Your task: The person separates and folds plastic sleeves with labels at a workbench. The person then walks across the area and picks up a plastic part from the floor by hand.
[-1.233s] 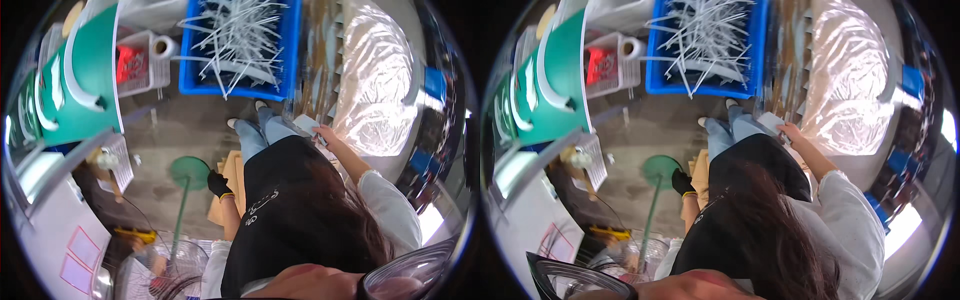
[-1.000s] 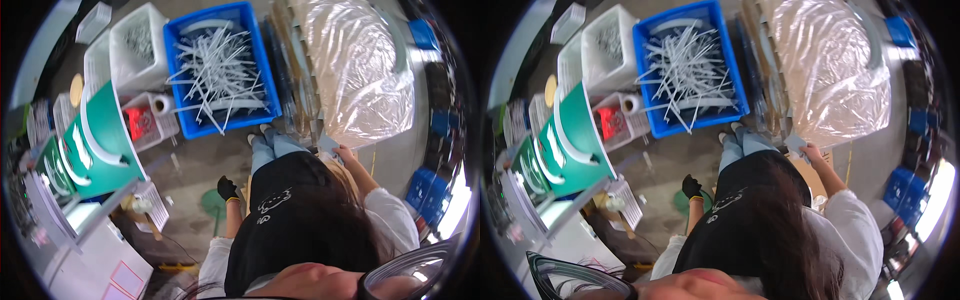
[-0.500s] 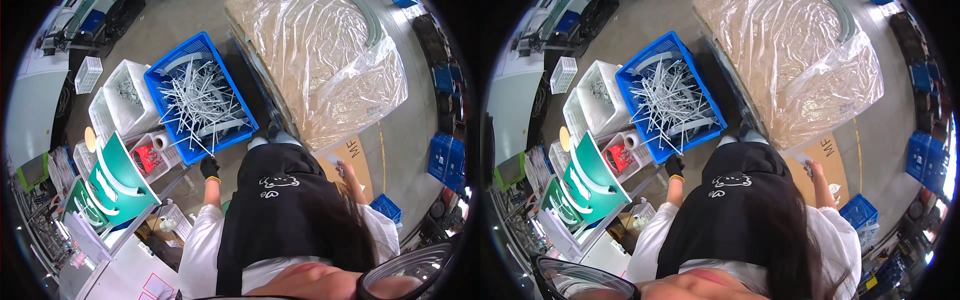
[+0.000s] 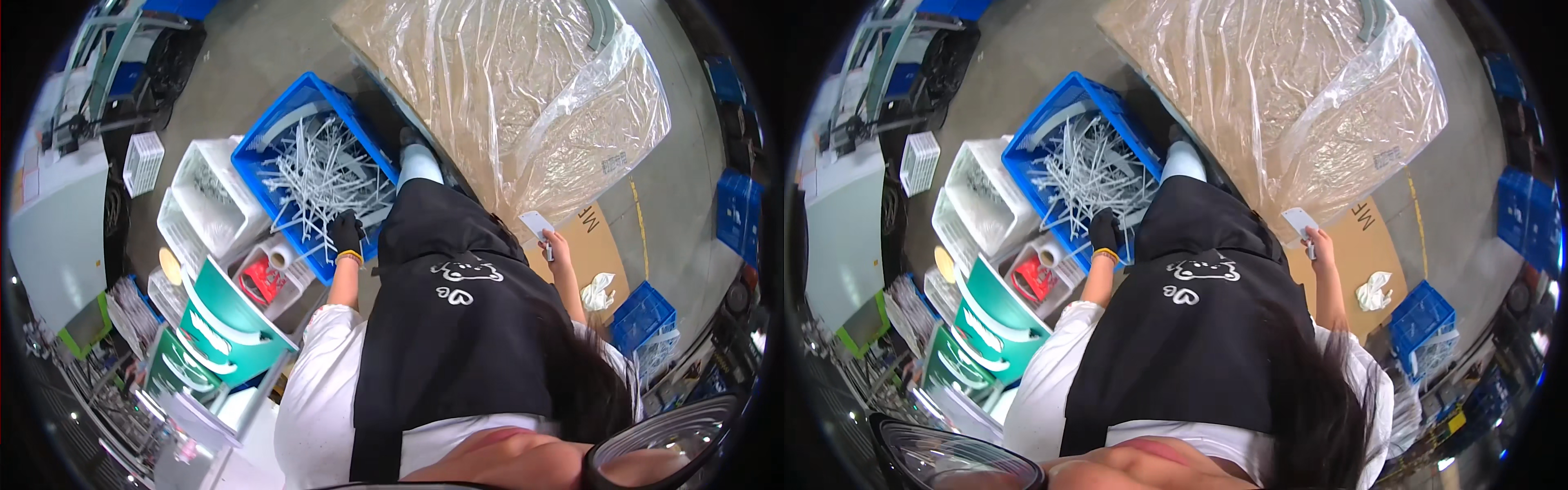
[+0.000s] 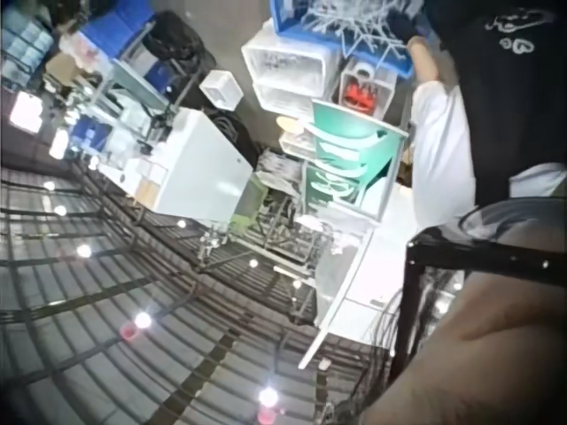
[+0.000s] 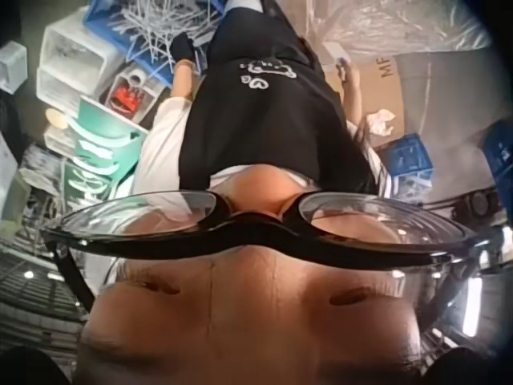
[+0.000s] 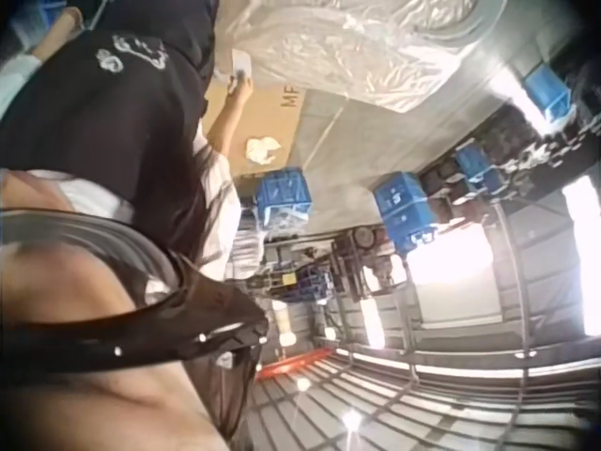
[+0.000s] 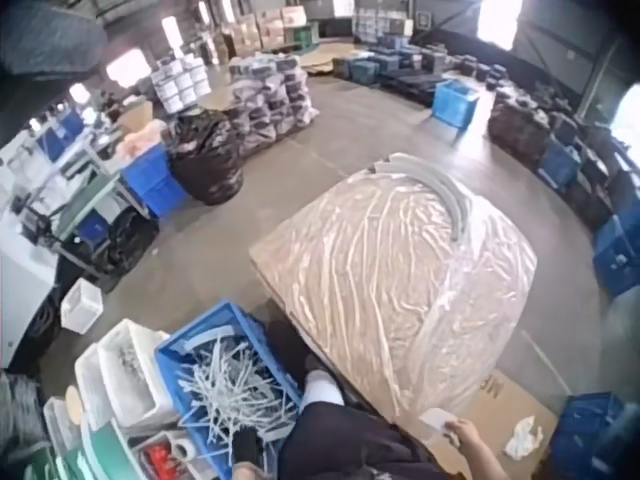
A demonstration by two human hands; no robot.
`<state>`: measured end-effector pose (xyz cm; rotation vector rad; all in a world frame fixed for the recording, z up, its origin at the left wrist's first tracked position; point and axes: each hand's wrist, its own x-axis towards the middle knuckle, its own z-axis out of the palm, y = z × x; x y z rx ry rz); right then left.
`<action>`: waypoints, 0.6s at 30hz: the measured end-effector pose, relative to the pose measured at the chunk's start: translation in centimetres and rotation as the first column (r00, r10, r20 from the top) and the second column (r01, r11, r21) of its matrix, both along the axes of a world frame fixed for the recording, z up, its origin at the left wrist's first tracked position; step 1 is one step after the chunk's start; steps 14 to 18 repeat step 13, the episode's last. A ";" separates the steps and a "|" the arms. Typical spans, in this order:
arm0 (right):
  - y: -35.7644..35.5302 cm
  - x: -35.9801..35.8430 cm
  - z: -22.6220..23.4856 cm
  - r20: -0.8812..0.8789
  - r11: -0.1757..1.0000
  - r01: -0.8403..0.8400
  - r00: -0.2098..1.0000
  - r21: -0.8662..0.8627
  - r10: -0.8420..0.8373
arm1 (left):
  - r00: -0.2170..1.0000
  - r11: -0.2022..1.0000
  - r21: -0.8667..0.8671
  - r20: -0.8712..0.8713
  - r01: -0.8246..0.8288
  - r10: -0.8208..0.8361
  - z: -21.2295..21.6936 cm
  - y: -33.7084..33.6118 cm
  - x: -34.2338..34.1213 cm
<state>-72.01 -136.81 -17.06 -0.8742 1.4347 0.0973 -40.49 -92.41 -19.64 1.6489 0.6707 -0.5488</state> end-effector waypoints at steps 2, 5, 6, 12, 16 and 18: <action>0.3 2.5 0.5 -0.029 0.998 0.051 0.998 -0.021 -0.051 | 1.000 0.999 0.033 0.010 -0.008 0.008 -0.6 -0.6 4.1; 0.4 6.6 0.4 -0.052 0.992 0.117 0.992 -0.049 -0.119 | 0.991 0.993 0.061 -0.085 0.105 -0.099 -3.0 0.2 11.0; 0.3 7.4 -0.3 -0.051 0.989 0.139 0.989 -0.052 -0.142 | 0.991 0.991 0.097 -0.108 0.092 -0.081 -4.1 0.0 13.8; 0.1 14.8 -1.6 -0.143 0.976 0.191 0.974 0.109 -0.175 | 0.984 0.981 0.085 0.015 0.174 -0.176 -3.8 0.3 32.5; -0.5 17.2 -1.5 -0.142 0.979 0.171 0.978 0.111 -0.155 | 0.989 0.987 0.063 0.013 0.148 -0.149 -3.1 0.0 34.9; -0.5 17.2 -1.5 -0.142 0.979 0.171 0.978 0.111 -0.155 | 0.989 0.987 0.063 0.013 0.148 -0.149 -3.1 0.0 34.9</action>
